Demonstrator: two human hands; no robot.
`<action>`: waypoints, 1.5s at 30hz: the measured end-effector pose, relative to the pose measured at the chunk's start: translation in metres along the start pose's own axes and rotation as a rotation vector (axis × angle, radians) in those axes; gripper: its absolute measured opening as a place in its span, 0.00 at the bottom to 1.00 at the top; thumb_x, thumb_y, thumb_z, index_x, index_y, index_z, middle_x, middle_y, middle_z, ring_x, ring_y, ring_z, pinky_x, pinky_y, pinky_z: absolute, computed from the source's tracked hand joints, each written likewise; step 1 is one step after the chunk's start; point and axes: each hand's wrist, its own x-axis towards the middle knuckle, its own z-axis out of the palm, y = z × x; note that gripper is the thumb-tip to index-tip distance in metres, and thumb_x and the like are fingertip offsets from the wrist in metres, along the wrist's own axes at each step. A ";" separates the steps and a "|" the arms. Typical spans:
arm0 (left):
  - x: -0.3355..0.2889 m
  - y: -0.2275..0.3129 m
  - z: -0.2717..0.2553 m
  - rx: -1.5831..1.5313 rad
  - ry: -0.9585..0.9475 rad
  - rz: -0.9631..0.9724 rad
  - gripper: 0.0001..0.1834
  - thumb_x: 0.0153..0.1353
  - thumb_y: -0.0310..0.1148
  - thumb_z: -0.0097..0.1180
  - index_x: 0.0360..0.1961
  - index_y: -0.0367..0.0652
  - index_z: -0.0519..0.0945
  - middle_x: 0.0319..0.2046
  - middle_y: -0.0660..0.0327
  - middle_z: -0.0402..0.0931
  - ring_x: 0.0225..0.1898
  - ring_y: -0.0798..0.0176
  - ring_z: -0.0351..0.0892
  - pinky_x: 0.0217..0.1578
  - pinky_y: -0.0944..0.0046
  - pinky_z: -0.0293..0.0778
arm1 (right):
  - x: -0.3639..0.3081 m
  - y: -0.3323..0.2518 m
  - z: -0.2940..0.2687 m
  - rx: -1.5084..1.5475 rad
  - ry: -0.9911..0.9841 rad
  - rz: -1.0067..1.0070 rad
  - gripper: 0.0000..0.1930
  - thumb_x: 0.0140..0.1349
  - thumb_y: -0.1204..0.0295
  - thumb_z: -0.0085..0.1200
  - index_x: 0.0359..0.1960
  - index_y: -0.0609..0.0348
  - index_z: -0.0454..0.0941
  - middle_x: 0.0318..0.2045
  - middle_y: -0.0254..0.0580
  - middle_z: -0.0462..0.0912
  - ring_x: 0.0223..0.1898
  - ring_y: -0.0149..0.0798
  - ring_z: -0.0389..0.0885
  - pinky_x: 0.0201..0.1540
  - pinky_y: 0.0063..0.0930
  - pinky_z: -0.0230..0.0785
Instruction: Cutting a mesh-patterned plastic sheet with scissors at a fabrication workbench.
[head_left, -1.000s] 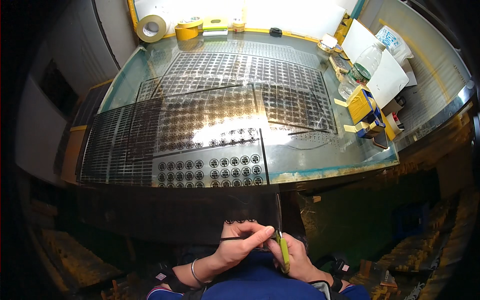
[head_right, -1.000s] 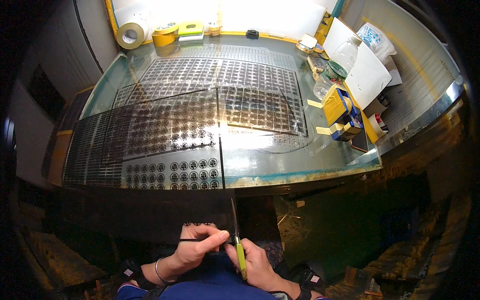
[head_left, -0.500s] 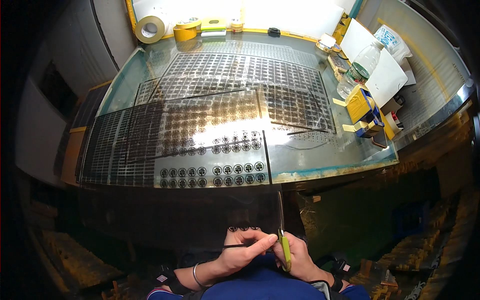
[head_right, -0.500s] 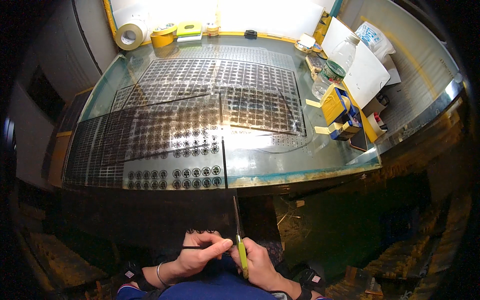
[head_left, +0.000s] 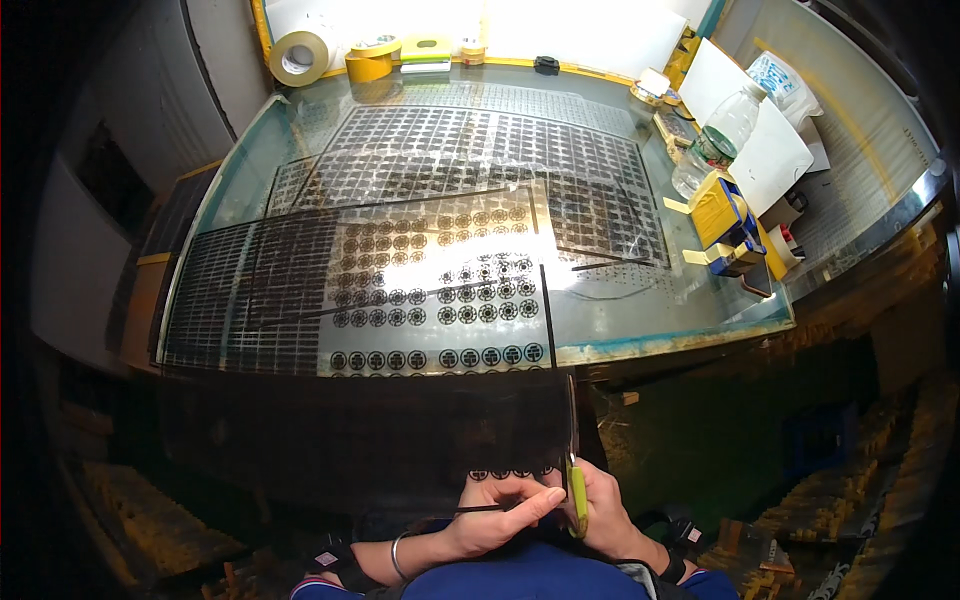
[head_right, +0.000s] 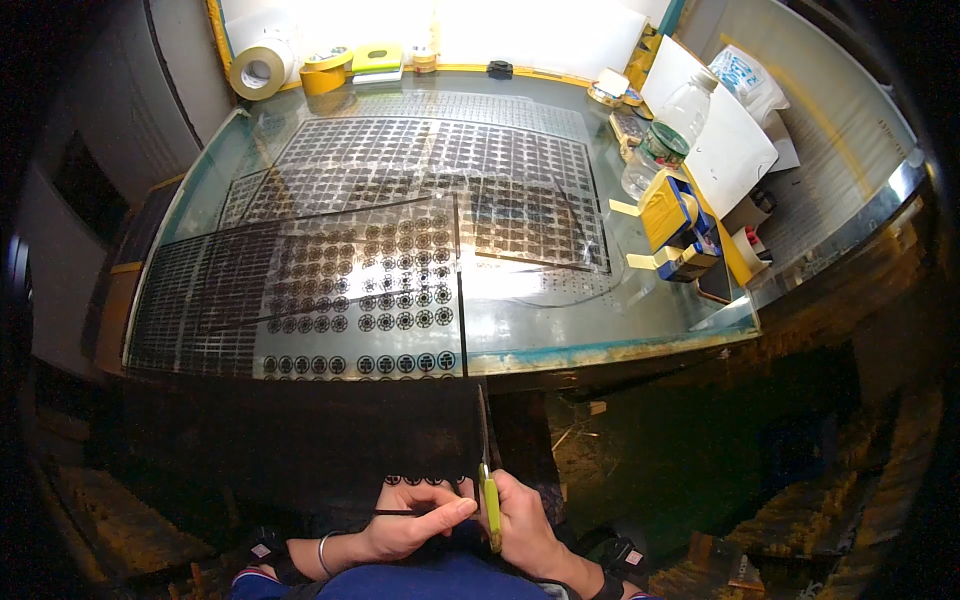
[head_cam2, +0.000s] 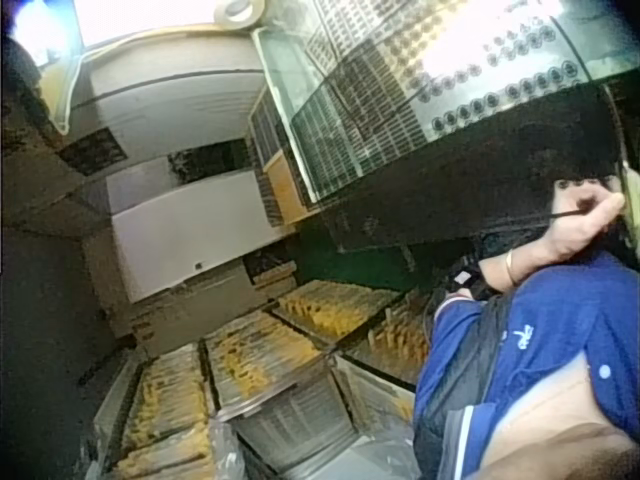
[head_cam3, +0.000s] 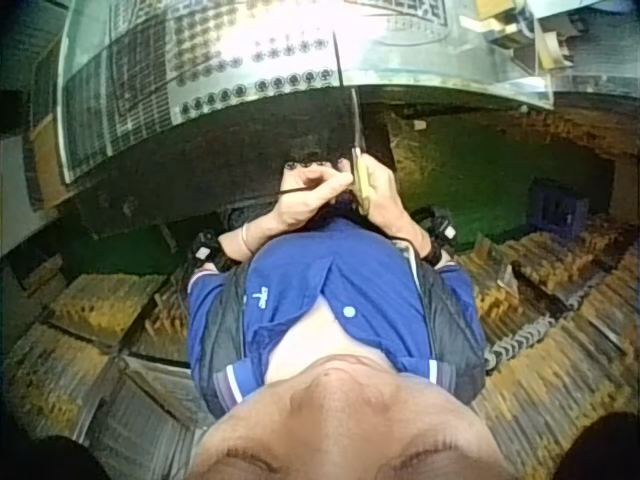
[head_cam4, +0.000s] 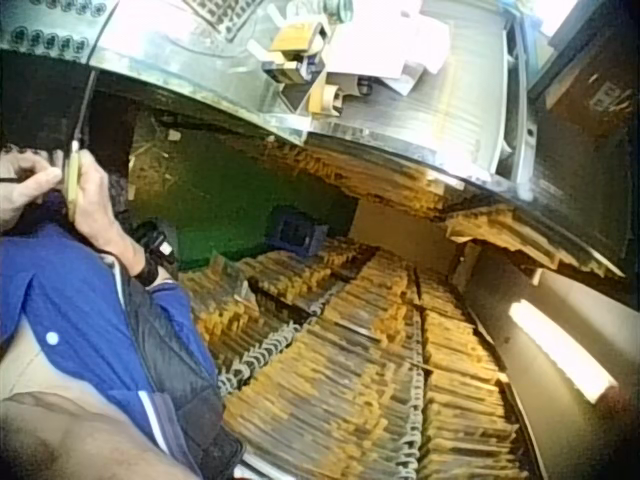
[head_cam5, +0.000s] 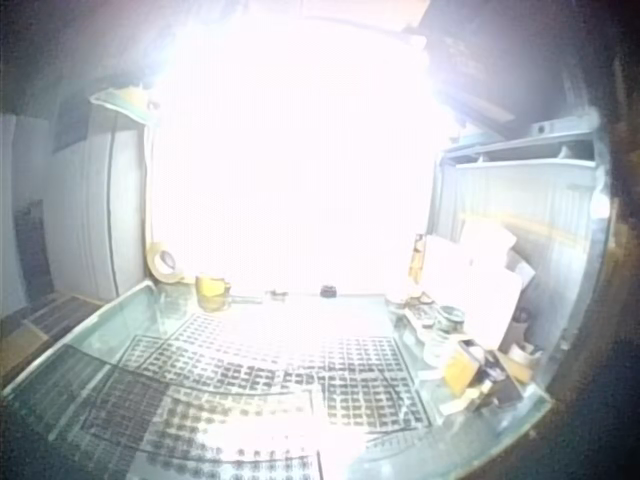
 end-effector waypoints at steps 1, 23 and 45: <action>0.000 0.000 0.000 0.037 0.002 -0.038 0.09 0.54 0.32 0.55 0.22 0.39 0.79 0.17 0.67 0.72 0.21 0.78 0.67 0.22 0.76 0.62 | 0.001 0.002 -0.001 -0.001 0.000 0.002 0.08 0.55 0.72 0.51 0.31 0.65 0.69 0.22 0.40 0.75 0.25 0.26 0.71 0.27 0.22 0.65; -0.007 -0.014 0.010 0.132 -0.116 -0.005 0.09 0.55 0.33 0.55 0.24 0.38 0.80 0.17 0.67 0.74 0.19 0.77 0.69 0.21 0.76 0.64 | 0.010 -0.003 -0.010 0.004 0.113 -0.066 0.08 0.57 0.72 0.49 0.27 0.65 0.69 0.17 0.33 0.69 0.20 0.23 0.65 0.22 0.20 0.60; -0.011 -0.016 0.015 0.155 -0.208 -0.155 0.13 0.56 0.38 0.53 0.28 0.38 0.80 0.21 0.67 0.75 0.24 0.77 0.69 0.27 0.78 0.64 | 0.020 -0.011 -0.017 0.090 0.165 -0.022 0.09 0.59 0.70 0.47 0.25 0.62 0.69 0.15 0.28 0.66 0.18 0.20 0.62 0.19 0.18 0.56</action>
